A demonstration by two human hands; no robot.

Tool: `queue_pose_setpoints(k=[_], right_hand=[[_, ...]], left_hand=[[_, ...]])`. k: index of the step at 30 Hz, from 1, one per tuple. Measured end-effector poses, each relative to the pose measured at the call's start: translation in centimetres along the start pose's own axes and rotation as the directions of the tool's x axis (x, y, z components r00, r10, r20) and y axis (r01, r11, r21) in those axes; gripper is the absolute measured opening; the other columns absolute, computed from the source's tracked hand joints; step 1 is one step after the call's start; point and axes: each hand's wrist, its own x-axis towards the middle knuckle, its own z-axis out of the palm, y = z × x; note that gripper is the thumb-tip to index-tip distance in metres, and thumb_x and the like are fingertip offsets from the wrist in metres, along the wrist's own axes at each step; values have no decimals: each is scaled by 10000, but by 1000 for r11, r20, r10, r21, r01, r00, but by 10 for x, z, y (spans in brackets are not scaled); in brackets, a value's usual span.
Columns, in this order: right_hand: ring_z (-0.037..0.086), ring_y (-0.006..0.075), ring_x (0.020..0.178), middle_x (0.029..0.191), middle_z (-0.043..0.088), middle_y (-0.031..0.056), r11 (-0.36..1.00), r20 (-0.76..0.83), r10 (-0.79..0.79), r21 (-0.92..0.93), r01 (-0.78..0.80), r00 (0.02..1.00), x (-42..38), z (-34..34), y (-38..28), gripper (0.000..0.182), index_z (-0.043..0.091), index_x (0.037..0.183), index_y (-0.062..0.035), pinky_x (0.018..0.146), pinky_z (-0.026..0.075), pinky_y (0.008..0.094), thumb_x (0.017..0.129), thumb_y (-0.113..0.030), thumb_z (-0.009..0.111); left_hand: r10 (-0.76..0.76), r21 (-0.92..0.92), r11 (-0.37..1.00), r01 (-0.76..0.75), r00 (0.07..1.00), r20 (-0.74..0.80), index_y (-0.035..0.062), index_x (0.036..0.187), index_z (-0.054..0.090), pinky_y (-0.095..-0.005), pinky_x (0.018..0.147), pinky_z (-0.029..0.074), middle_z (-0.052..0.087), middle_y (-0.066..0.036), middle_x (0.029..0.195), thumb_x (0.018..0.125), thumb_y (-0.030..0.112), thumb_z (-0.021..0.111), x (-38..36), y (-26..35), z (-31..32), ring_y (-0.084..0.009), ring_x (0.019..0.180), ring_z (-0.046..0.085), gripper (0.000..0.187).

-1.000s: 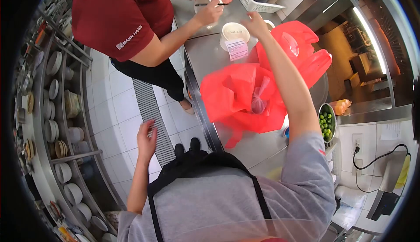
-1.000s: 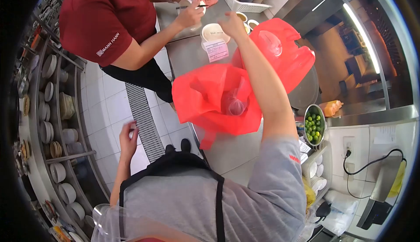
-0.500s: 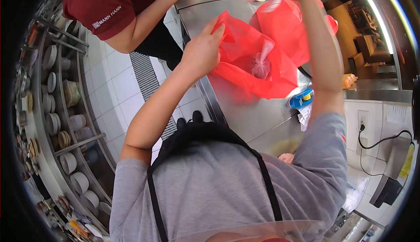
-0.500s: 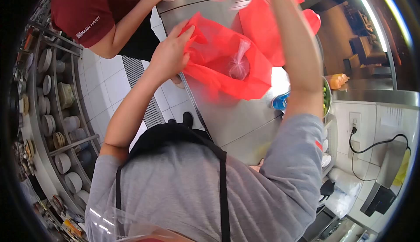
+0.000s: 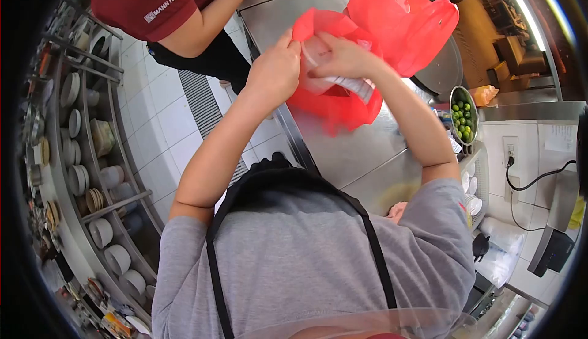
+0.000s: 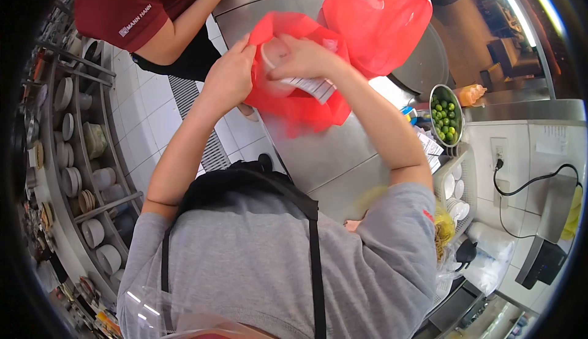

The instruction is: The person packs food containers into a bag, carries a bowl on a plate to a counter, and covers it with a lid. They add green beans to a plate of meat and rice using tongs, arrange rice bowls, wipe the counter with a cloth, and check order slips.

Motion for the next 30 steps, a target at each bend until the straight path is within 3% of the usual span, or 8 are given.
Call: queue_pose_setpoints(k=[8,11,14,16,18,20,24,30], right_hand=[[453,358,1098,1179,474,231,894,-133,37,-438,-92,990,4,40,43,967,179,1366,-129,912,368,374,606,-469,669],[436,355,1125,1201,465,220,951,-189,-28,-306,-32,982,-3,21,47,1010,135,1377,-131,929,358,356,604,-501,670],[435,345,1135,1211,466,206,984,11,175,-36,-174,985,-23,-12,19,925,222,1354,-94,931,358,335,639,-475,668],[450,318,1136,1208,479,191,983,-281,-184,-35,181,942,-42,-37,14,720,350,1298,-61,920,370,330,709,-340,659],[507,270,1081,1139,533,181,956,-518,-269,-42,289,812,-69,-55,-7,543,493,1161,0,883,400,323,723,-278,653],[546,195,1022,1078,575,124,866,-609,-200,257,429,768,-100,-54,-41,414,526,1128,-4,857,424,308,730,-66,624],[589,214,853,920,606,147,732,-619,-382,250,634,686,-104,-22,-50,327,561,1019,60,789,447,314,735,-94,608],[578,203,712,826,598,144,375,-510,-638,448,812,576,-55,34,-96,227,578,950,58,674,471,279,798,-109,551]], left_hand=[[-16,136,990,26,997,-76,-61,1201,365,-377,723,493,330,-179,1311,712,3,487,-5,-13,-7,-318,910,552,508],[-30,167,985,36,999,-38,-68,1219,339,-380,714,498,297,-192,1326,713,4,491,8,-7,2,-334,914,549,533],[-72,137,988,72,997,-1,-11,1265,314,-406,759,484,245,-228,1343,714,49,536,22,-13,11,-377,955,527,597],[3,14,1000,-3,1000,-26,76,1266,365,-430,843,437,238,-272,1329,703,150,609,22,-21,11,-406,1011,494,618],[94,-37,995,-96,995,-40,133,1266,400,-383,964,344,172,-275,1358,680,191,675,13,-16,-8,-396,1207,320,650],[145,-158,971,-177,970,-194,124,1233,441,-383,979,319,179,-273,1358,691,226,672,-8,-5,-29,-410,1218,292,598],[119,-226,950,-214,921,-372,110,1215,448,-402,969,318,203,-267,1352,702,234,667,-61,-6,-55,-405,1200,320,571],[-263,-152,963,221,893,-366,106,1205,447,-408,926,347,198,-251,1355,705,205,674,-182,-35,-62,-380,1130,384,557]])
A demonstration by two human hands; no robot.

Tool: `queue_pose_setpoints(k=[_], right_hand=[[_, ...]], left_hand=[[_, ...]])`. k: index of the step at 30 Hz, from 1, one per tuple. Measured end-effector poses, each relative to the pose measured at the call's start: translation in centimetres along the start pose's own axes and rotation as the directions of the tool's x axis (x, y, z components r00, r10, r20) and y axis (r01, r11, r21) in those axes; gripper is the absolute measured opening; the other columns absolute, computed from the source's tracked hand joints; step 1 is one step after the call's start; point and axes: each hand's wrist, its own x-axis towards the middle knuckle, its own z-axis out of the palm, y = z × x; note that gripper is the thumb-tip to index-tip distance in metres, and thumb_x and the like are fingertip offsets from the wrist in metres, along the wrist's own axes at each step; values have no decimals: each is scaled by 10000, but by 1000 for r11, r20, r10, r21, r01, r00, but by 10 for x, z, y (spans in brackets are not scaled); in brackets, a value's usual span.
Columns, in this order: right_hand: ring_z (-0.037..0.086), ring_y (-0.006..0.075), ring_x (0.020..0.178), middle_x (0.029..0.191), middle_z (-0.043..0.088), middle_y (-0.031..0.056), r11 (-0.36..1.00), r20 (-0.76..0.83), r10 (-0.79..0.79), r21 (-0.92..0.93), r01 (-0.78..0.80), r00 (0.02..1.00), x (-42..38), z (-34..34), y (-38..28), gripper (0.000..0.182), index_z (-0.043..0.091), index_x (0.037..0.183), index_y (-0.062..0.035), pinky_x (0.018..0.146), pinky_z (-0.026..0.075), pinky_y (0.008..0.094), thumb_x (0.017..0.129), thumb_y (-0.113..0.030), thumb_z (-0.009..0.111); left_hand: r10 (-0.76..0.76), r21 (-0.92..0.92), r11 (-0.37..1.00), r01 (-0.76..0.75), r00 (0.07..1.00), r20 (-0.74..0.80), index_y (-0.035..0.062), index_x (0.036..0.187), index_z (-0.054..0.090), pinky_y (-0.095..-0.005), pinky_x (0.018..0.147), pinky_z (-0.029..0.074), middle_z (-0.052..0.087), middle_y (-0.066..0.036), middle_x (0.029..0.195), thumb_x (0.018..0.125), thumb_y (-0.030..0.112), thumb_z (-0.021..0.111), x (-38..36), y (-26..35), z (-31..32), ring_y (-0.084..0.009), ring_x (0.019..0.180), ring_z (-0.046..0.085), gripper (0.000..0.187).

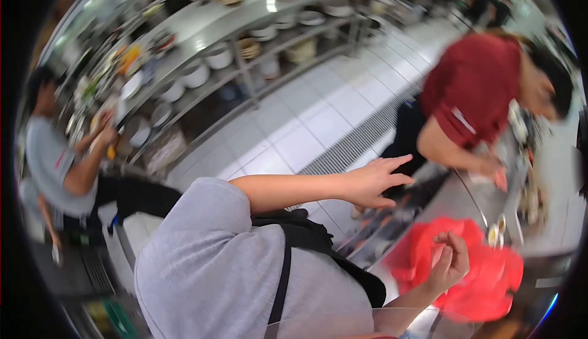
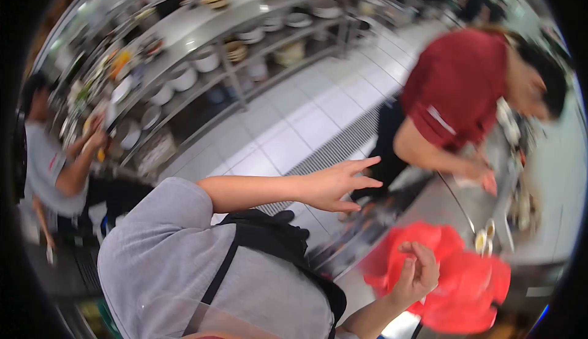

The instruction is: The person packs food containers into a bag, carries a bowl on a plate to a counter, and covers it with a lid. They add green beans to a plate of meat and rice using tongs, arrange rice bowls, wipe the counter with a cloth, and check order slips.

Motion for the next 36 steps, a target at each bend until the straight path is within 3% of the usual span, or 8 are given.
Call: queue_pose_setpoints(k=[4,7,10,16,25,28,34,36], right_hand=[[577,174,695,832,595,136,976,160,76,188,-106,984,16,53,28,197,574,966,55,649,471,252,815,-60,522],[574,162,705,846,590,132,952,295,76,262,-158,952,23,81,34,179,577,962,55,658,466,240,815,-21,508],[575,158,716,847,588,129,944,385,39,290,-160,922,25,114,19,179,578,963,58,662,467,239,814,-11,507],[583,157,729,845,587,121,958,392,17,256,-126,920,13,145,-30,171,578,959,59,675,478,236,803,27,517],[590,158,693,804,600,113,964,130,211,133,-228,969,-105,190,-89,165,579,960,53,672,475,250,822,-13,518],[589,156,700,818,602,113,930,42,338,138,-340,940,-145,208,-106,168,577,969,46,679,472,250,822,-16,522],[580,149,704,834,605,115,916,-43,388,128,-380,920,-177,227,-136,171,575,973,48,676,466,249,821,-17,530],[583,145,691,818,615,101,929,-70,368,79,-363,927,-179,228,-143,190,577,976,39,625,431,220,840,-80,518]], left_hand=[[-321,137,932,335,940,-115,113,1214,441,-402,953,330,200,-241,1361,711,206,662,-90,-25,-43,-391,1177,342,558],[-591,72,783,617,776,-219,130,1220,436,-405,977,313,197,-227,1367,735,213,629,-146,-14,-69,-392,1208,306,529],[-638,48,728,684,702,-316,133,1226,429,-406,978,312,195,-216,1372,734,217,631,-190,-4,-86,-389,1210,303,538],[-605,14,769,639,735,-307,125,1227,435,-405,986,297,207,-212,1370,742,252,634,-234,-7,-96,-382,1224,287,540],[-450,17,889,458,878,-161,127,1214,451,-399,984,299,244,-203,1358,752,247,637,-301,-25,-123,-368,1213,307,512],[-506,-17,862,507,858,-88,130,1208,458,-397,984,300,252,-198,1356,750,257,641,-326,-20,-129,-364,1207,315,509],[-451,-21,891,453,891,51,146,1201,472,-402,980,306,262,-188,1357,749,247,639,-351,-20,-134,-356,1219,304,493],[-497,-52,865,499,867,50,141,1193,479,-404,981,304,275,-179,1353,750,241,637,-345,-17,-138,-351,1227,297,480]])
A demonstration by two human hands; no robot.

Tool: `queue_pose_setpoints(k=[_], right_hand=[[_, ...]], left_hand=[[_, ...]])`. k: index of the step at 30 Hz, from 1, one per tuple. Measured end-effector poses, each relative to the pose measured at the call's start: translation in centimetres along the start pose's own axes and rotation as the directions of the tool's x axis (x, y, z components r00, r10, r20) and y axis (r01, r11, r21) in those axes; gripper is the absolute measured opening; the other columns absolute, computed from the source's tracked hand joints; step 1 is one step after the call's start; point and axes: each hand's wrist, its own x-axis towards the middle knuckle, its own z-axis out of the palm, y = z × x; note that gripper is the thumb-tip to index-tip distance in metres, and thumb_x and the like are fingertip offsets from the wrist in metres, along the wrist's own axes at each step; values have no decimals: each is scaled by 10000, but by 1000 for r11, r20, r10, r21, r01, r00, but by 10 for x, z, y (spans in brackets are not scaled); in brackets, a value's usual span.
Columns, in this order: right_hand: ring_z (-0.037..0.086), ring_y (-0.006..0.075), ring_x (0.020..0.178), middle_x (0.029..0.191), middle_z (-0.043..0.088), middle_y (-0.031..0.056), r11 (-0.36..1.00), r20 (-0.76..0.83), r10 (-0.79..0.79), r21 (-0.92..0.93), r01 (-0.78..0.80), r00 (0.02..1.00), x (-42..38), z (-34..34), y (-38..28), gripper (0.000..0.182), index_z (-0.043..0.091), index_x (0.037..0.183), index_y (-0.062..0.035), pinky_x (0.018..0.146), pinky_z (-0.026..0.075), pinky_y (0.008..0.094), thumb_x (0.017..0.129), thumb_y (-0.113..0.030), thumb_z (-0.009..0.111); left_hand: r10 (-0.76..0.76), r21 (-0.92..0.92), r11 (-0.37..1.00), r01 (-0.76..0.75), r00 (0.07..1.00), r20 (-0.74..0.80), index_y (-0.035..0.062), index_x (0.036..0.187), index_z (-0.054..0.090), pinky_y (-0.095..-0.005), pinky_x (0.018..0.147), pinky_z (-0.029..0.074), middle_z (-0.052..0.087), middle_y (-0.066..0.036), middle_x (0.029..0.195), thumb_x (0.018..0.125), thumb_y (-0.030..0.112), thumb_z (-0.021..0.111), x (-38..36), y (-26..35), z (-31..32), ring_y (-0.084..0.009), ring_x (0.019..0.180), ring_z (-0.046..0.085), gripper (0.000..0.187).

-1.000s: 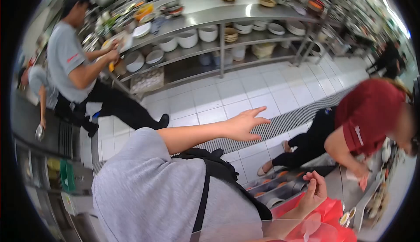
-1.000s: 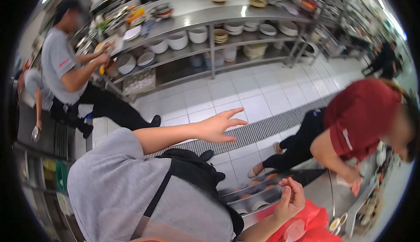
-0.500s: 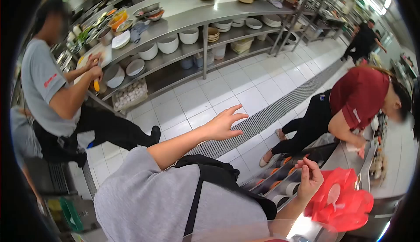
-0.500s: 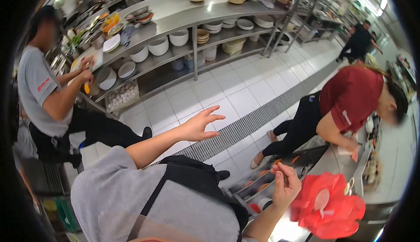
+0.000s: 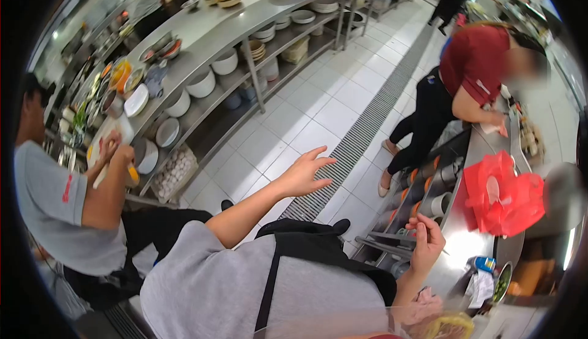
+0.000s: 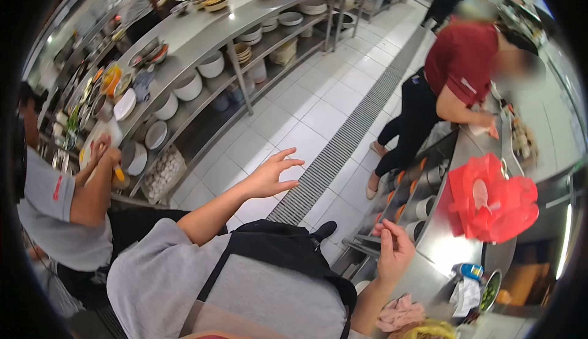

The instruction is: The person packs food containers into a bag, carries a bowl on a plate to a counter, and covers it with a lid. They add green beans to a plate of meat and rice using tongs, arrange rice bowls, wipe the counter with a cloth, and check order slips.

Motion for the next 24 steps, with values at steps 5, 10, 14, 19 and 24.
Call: queue_pose_setpoints(k=[5,10,14,19,24], right_hand=[[591,148,733,824,610,109,999,-45,31,20,-30,999,-9,-6,-7,161,580,959,53,682,467,245,822,-17,534],[585,141,699,810,607,106,998,-141,54,28,-50,988,-8,-23,8,132,584,921,49,664,470,249,829,-31,532],[549,124,597,634,550,58,995,-90,-22,-95,14,996,13,-53,45,246,570,858,39,649,445,261,899,-162,433],[551,142,577,592,516,65,988,-230,99,141,-67,968,87,-57,54,240,568,890,43,664,451,281,909,-102,378],[558,138,682,928,539,106,995,138,-78,-46,85,987,153,-43,89,140,603,839,25,650,453,227,830,51,466]], left_hand=[[75,-55,996,-72,996,43,130,1171,497,-413,985,301,279,-180,1351,748,230,630,16,9,11,-361,1221,300,455],[118,-52,992,-113,987,105,126,1169,498,-406,979,311,302,-185,1337,747,231,633,39,16,27,-358,1217,309,455],[163,-32,986,-161,983,84,104,1154,507,-402,967,328,333,-190,1316,739,236,639,71,19,37,-359,1202,332,455],[125,-37,992,-124,992,22,103,1144,516,-384,946,355,403,-188,1262,732,242,648,127,3,45,-337,1166,389,455],[-219,-137,970,201,966,-133,66,943,622,-312,731,457,611,-142,901,748,248,620,161,-72,47,-211,846,581,267]])
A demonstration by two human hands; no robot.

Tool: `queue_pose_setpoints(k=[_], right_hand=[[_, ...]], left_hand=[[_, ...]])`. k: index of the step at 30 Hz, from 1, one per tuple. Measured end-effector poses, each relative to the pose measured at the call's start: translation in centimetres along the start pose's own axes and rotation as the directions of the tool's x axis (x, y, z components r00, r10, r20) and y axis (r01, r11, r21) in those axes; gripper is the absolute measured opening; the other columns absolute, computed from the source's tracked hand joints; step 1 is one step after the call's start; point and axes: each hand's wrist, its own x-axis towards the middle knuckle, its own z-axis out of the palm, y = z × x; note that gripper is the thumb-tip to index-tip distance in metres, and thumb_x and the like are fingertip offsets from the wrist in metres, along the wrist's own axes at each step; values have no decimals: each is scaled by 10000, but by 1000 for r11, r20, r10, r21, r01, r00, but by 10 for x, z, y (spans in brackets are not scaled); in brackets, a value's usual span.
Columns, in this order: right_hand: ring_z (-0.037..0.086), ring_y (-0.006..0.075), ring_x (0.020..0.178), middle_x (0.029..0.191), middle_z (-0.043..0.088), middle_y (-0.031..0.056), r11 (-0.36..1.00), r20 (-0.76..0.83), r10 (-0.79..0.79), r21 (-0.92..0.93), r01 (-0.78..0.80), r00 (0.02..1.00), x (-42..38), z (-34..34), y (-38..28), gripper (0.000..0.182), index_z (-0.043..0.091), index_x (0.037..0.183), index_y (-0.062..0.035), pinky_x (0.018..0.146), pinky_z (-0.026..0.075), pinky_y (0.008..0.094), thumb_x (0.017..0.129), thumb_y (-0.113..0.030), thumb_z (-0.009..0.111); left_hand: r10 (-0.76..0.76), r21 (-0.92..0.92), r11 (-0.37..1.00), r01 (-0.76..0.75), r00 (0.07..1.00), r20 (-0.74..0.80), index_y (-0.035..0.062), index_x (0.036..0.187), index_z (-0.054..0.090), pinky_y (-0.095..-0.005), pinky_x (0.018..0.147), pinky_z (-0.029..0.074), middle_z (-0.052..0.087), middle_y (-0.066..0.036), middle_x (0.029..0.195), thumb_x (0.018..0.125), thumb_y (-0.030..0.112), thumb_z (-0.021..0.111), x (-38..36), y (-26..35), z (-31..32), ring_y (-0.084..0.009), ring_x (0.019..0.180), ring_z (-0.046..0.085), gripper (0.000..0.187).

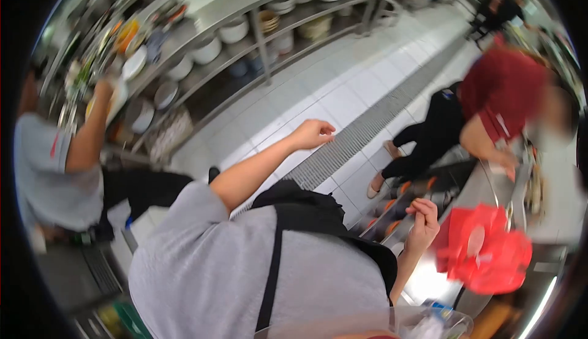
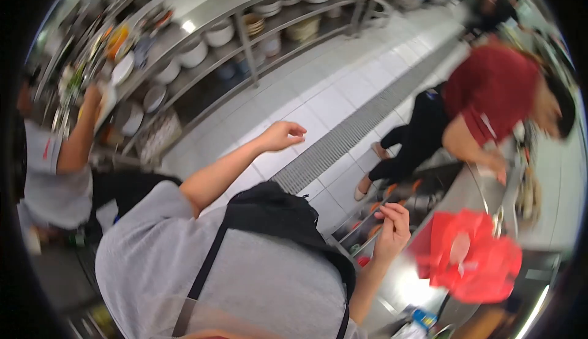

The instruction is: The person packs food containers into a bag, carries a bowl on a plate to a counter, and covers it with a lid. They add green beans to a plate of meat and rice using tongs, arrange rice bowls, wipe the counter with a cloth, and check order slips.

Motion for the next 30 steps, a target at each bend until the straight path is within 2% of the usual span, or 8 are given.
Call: queue_pose_setpoints(k=[7,16,20,23,25,26,29,30], right_hand=[[551,113,672,838,581,78,944,155,276,144,-298,949,66,84,46,198,552,1020,33,630,450,213,838,-45,536],[540,88,636,772,578,43,832,417,497,23,-555,761,158,293,153,168,576,973,17,602,456,205,846,-85,532],[548,86,669,757,590,44,896,423,392,25,-443,817,246,395,149,181,582,965,18,603,439,198,844,-110,542],[550,79,660,723,593,32,969,482,226,-20,-247,847,339,476,139,170,593,938,19,575,427,199,838,-111,550],[574,103,684,775,600,59,993,520,109,-27,-112,847,403,529,145,177,578,952,24,597,454,216,851,-113,530],[570,100,674,772,597,57,998,534,54,-16,-53,844,434,557,143,172,578,953,20,600,452,215,852,-110,528],[552,83,642,750,583,26,990,486,-86,142,18,870,510,638,150,159,584,955,-2,565,436,201,850,-110,531],[552,83,642,750,583,26,989,482,-105,139,43,870,523,655,153,159,584,955,-2,565,436,201,850,-110,531]], left_hand=[[-790,-613,558,559,583,-188,80,725,635,-263,503,469,557,-38,624,721,300,639,-3,-191,-60,-126,530,527,220],[-992,-1000,-3,-5,125,2,94,967,509,-343,660,488,488,-78,931,778,296,598,-63,-449,-184,-197,774,526,291],[-998,-930,55,-365,9,-63,106,1130,455,-348,763,471,460,-109,1046,815,331,558,-60,-498,-238,-224,914,498,400],[-803,-857,419,-300,318,-504,134,1217,426,-339,867,404,471,-88,1188,822,281,538,-96,-646,-254,-208,957,490,436],[-999,-660,33,-750,-33,-13,109,1143,464,-402,773,463,561,-118,968,799,163,575,-72,-617,-313,-237,883,533,365],[-999,-498,-33,-867,36,4,66,1071,475,-402,706,486,549,-109,930,802,149,571,-85,-664,-322,-230,863,529,297],[-795,-552,426,-716,-5,-606,34,1045,555,-348,810,472,592,-98,1010,845,119,489,-83,-710,-337,-220,951,545,227],[-915,-447,271,-853,-85,-393,43,1093,530,-360,807,479,566,-100,1071,854,157,486,-107,-776,-350,-242,986,530,268]])
